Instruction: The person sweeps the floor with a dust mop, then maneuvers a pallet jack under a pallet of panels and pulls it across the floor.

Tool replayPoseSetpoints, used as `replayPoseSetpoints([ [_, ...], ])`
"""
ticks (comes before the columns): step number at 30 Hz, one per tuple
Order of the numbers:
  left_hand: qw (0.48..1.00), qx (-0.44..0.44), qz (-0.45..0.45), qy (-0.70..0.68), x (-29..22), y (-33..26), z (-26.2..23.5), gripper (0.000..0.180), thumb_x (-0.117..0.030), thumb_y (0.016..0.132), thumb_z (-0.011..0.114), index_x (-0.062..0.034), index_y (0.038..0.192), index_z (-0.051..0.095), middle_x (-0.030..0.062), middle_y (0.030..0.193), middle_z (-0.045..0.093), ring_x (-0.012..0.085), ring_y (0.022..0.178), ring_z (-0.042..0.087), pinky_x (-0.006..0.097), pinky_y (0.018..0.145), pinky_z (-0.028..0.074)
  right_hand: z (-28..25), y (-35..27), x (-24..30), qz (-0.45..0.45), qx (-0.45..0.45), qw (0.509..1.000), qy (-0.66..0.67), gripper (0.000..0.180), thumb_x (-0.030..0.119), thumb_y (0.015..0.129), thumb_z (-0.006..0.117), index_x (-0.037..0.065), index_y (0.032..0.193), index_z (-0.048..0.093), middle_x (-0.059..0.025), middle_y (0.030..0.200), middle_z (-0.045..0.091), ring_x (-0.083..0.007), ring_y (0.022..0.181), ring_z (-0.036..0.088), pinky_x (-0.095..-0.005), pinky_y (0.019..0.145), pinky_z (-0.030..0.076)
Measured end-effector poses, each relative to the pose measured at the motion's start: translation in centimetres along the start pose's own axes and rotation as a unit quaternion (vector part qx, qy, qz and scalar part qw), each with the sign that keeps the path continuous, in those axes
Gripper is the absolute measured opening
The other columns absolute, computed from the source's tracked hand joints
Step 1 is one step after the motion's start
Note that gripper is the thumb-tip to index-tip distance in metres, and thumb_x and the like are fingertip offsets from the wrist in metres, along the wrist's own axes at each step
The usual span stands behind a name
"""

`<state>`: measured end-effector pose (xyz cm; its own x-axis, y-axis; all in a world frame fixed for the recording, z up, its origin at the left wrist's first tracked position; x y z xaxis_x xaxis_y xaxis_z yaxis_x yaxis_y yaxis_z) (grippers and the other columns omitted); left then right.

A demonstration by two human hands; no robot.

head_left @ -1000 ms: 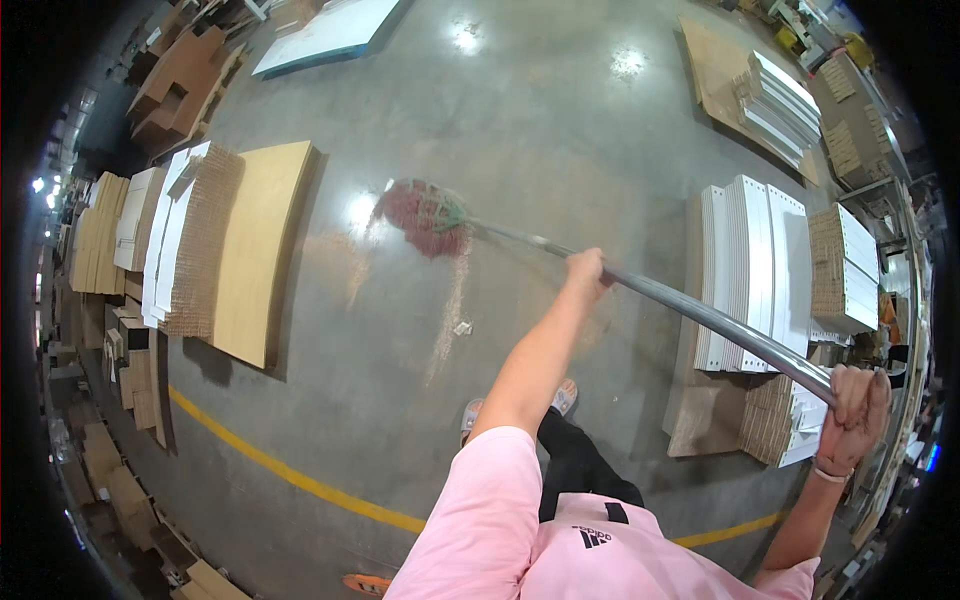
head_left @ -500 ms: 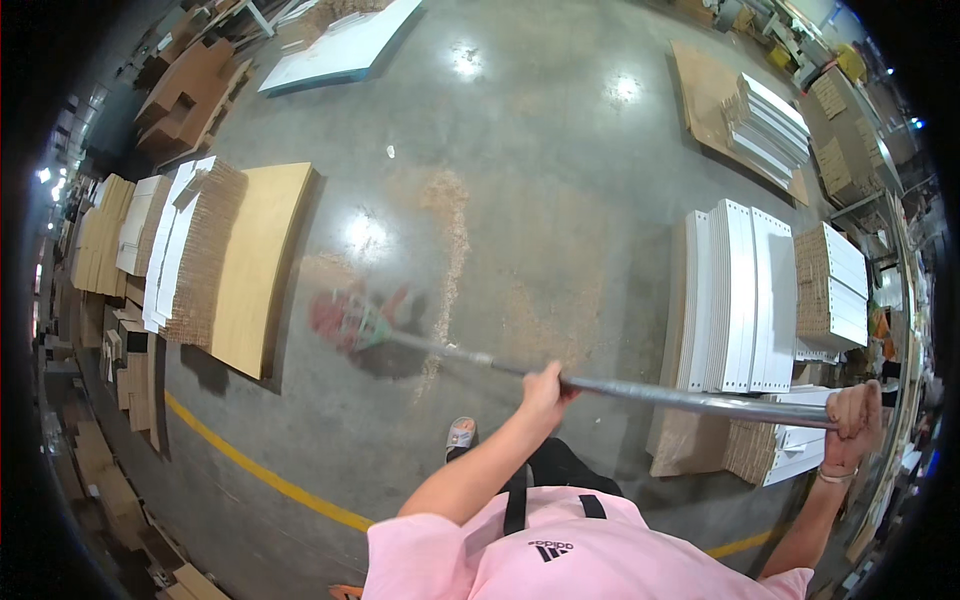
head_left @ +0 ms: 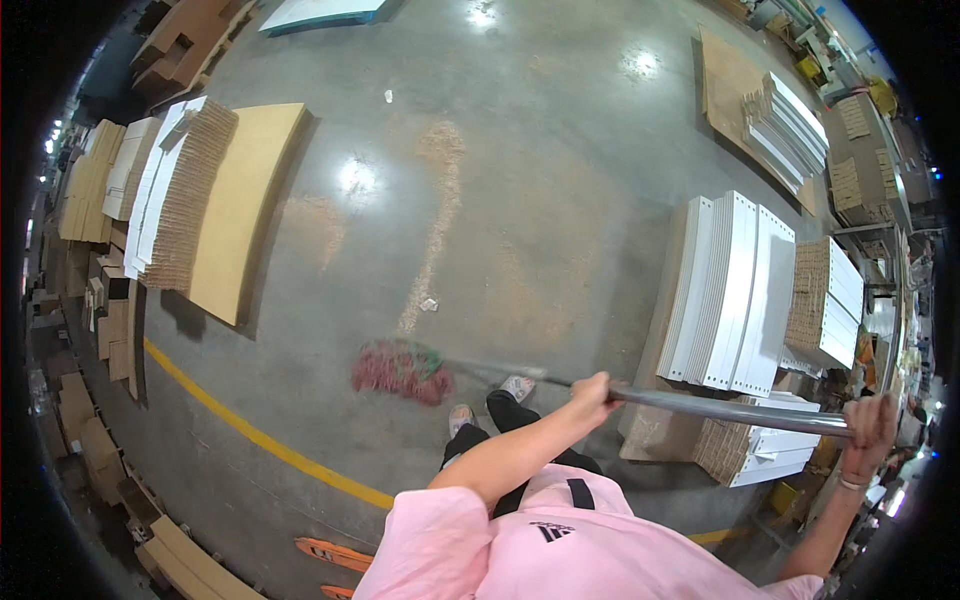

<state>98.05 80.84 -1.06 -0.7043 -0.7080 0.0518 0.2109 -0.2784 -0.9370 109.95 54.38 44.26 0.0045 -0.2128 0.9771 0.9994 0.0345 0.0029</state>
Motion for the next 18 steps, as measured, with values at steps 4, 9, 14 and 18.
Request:
replayPoseSetpoints([
  [4, 0.999, 0.000, 0.014, 0.044, -1.5, -1.1, 9.6, 0.016, -0.008, 0.084, 0.049, 0.0059, 0.091, 0.050, 0.0189, 0.082, 0.059, 0.0278, 0.061, 0.061, 0.039, 0.042, 0.050, -4.0, -2.6, 5.1, -0.022, -0.221, 0.973, -0.069, 0.039, 0.016, 0.100, 0.042, 0.013, 0.061, 0.040, 0.0037, 0.044, 0.029, -0.0057, 0.037, 0.029, -0.0215, 0.050, 0.033],
  [9, 0.982, 0.129, 0.086, 0.106, -7.2, 1.7, 21.1, 0.016, -0.012, 0.084, 0.049, 0.0027, 0.081, 0.047, 0.0128, 0.071, 0.054, 0.0267, 0.056, 0.058, 0.042, 0.045, 0.052, -6.2, -4.1, 8.0, -0.132, -0.236, 0.961, -0.064, 0.040, 0.015, 0.100, 0.042, 0.015, 0.060, 0.038, 0.0033, 0.046, 0.029, -0.0056, 0.041, 0.025, -0.0222, 0.056, 0.030],
  [14, 0.956, 0.178, 0.181, 0.148, -22.4, 5.7, 24.8, 0.021, -0.012, 0.083, 0.050, 0.0047, 0.096, 0.051, 0.0188, 0.082, 0.057, 0.0353, 0.072, 0.063, 0.051, 0.061, 0.055, 4.6, 3.5, -1.2, -0.163, -0.178, 0.971, 0.011, 0.038, 0.015, 0.099, 0.043, 0.014, 0.061, 0.041, 0.0036, 0.048, 0.028, -0.0068, 0.044, 0.024, -0.0256, 0.056, 0.027],
  [18, 0.929, 0.205, 0.261, 0.161, -33.5, 6.1, 23.8, 0.022, -0.018, 0.088, 0.053, 0.0044, 0.087, 0.052, 0.0134, 0.081, 0.058, 0.0285, 0.065, 0.063, 0.042, 0.058, 0.057, 13.9, 7.1, -5.6, -0.202, -0.156, 0.967, -0.017, 0.036, 0.016, 0.099, 0.042, 0.012, 0.064, 0.042, 0.0027, 0.048, 0.028, -0.0069, 0.045, 0.027, -0.0279, 0.059, 0.028],
])
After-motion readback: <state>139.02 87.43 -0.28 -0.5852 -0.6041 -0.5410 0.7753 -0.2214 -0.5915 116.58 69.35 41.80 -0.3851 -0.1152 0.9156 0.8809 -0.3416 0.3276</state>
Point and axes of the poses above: each hand's wrist, its own y-axis towards the middle knuckle, its own z-axis out of the palm, x = y × z, the point moved 9 cm from there along y, towards the middle knuckle
